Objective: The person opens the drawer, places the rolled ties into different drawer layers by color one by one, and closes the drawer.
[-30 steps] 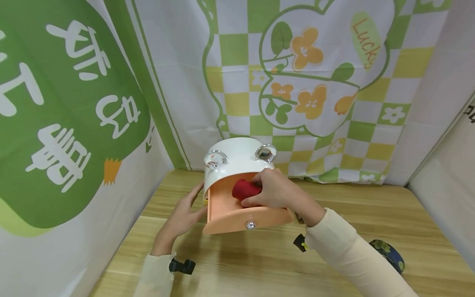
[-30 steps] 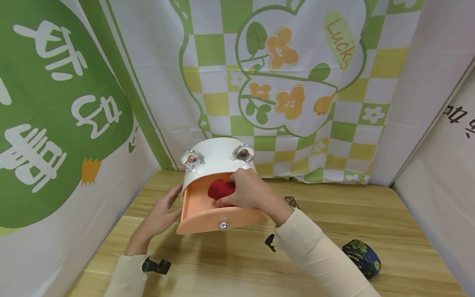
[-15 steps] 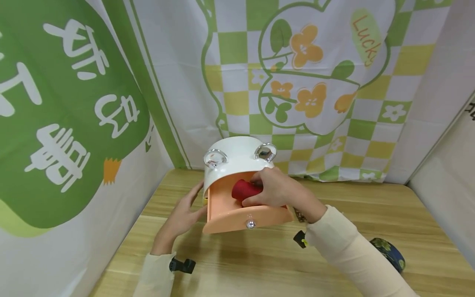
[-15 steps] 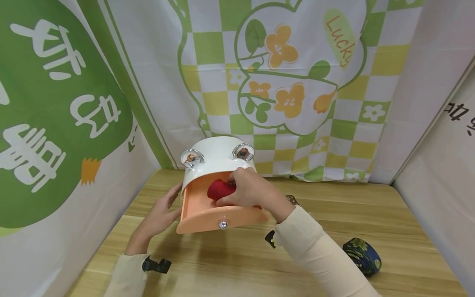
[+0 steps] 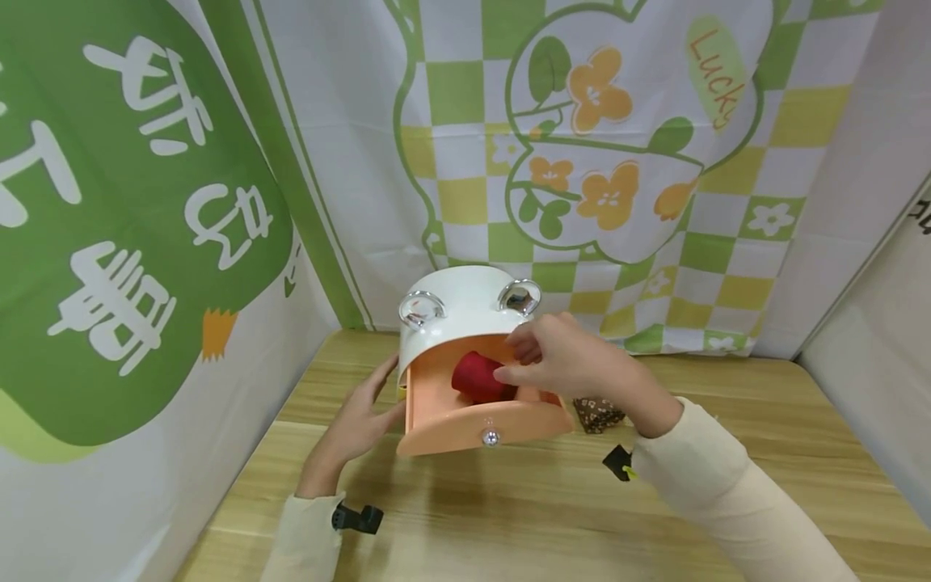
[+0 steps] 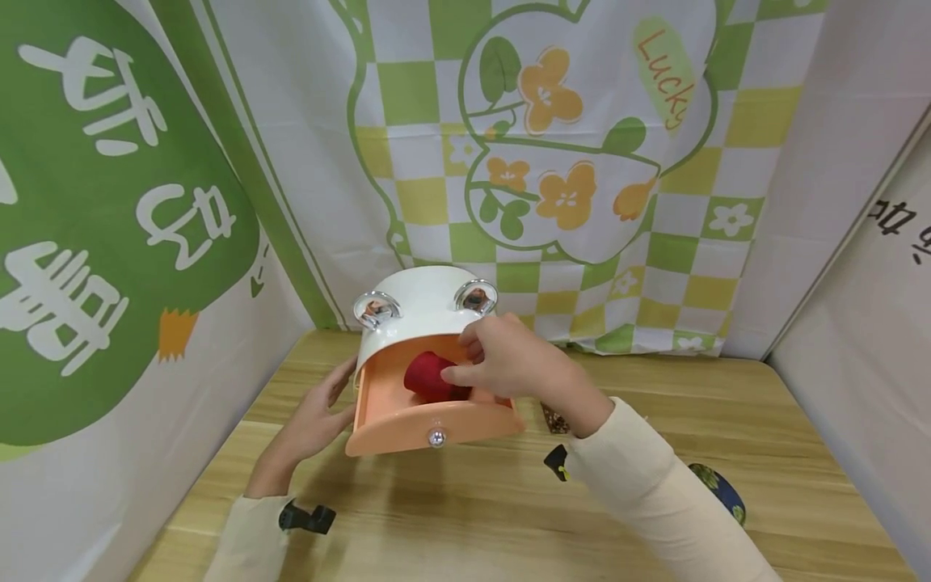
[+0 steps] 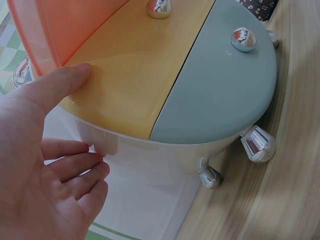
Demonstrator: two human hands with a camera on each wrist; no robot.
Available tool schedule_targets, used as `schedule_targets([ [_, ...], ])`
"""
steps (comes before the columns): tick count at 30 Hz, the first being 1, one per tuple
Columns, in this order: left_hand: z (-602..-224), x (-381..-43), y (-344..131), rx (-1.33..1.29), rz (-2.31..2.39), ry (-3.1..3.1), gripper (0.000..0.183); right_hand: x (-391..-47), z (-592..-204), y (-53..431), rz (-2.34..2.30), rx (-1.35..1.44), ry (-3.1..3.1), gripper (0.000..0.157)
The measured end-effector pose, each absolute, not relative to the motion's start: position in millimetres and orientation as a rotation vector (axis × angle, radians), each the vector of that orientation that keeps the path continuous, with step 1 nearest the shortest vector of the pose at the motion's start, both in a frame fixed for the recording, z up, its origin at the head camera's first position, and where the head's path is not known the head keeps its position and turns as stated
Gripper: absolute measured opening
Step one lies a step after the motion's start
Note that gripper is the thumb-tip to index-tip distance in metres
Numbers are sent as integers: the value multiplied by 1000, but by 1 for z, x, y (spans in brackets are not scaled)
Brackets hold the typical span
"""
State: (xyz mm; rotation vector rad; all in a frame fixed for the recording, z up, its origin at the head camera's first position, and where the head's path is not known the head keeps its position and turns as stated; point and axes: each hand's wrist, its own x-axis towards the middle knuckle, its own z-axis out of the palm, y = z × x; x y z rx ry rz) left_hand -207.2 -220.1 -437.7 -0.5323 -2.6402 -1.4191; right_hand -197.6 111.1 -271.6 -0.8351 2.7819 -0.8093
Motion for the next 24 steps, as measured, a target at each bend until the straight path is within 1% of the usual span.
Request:
schedule_targets([
  [4, -438, -208, -220, -535, -1413, -2636, 81, -186, -262, 116, -853, -859, 2857, 44],
  [9, -439, -209, -220, -543, -1408, -2632, 82, -166, -259, 121, -908, -985, 2978, 15],
  [10, -439, -209, -220, -544, -1407, -2631, 82, -162, -260, 121, -921, -1024, 3001, 11],
  [11, -439, -209, -220, -544, -1410, -2630, 82, -158, -261, 121, -934, -1069, 3029, 11],
  [16, -438, -209, -220, -548, -1415, -2628, 82, -137, -268, 124, -976, -1252, 3166, 18],
  [24, -439, -209, -221, -544, -1423, -2631, 82, -118, -286, 127, -980, -1305, 3226, 24],
])
